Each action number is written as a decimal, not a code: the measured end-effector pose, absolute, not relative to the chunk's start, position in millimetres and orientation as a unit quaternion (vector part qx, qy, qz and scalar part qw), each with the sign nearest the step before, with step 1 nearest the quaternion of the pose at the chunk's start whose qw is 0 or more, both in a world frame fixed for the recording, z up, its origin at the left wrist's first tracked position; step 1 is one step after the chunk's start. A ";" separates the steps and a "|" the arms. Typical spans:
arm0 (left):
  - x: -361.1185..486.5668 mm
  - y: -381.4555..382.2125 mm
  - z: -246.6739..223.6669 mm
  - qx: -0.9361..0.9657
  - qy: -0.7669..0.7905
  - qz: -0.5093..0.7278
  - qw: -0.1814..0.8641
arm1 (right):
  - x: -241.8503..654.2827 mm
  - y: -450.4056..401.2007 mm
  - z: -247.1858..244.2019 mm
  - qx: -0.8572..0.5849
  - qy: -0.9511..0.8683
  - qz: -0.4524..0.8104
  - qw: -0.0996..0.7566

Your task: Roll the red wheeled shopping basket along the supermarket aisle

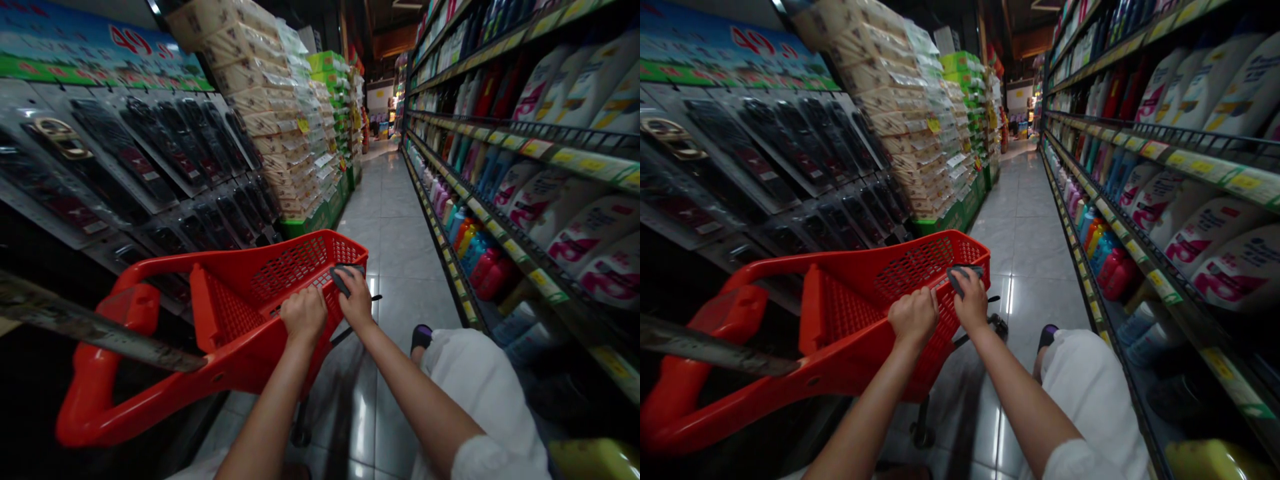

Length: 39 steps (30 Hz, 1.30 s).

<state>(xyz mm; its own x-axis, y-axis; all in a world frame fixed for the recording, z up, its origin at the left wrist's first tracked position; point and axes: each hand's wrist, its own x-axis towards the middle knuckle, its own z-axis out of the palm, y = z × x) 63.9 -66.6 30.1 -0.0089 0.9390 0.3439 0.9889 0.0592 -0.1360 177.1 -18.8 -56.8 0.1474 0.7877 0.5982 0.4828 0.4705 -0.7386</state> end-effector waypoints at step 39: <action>18.2 -126.4 99.8 -0.740 -0.642 0.036 0.198 | 203.7 -1.4 -64.9 -0.568 -0.479 0.212 0.635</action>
<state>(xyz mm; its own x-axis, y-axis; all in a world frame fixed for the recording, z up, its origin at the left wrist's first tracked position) 18.2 -126.4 99.8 0.1725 0.9641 0.2017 0.9359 -0.0966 -0.3387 203.7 -1.4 -64.9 0.4512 0.8135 0.3671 0.2755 0.2643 -0.9243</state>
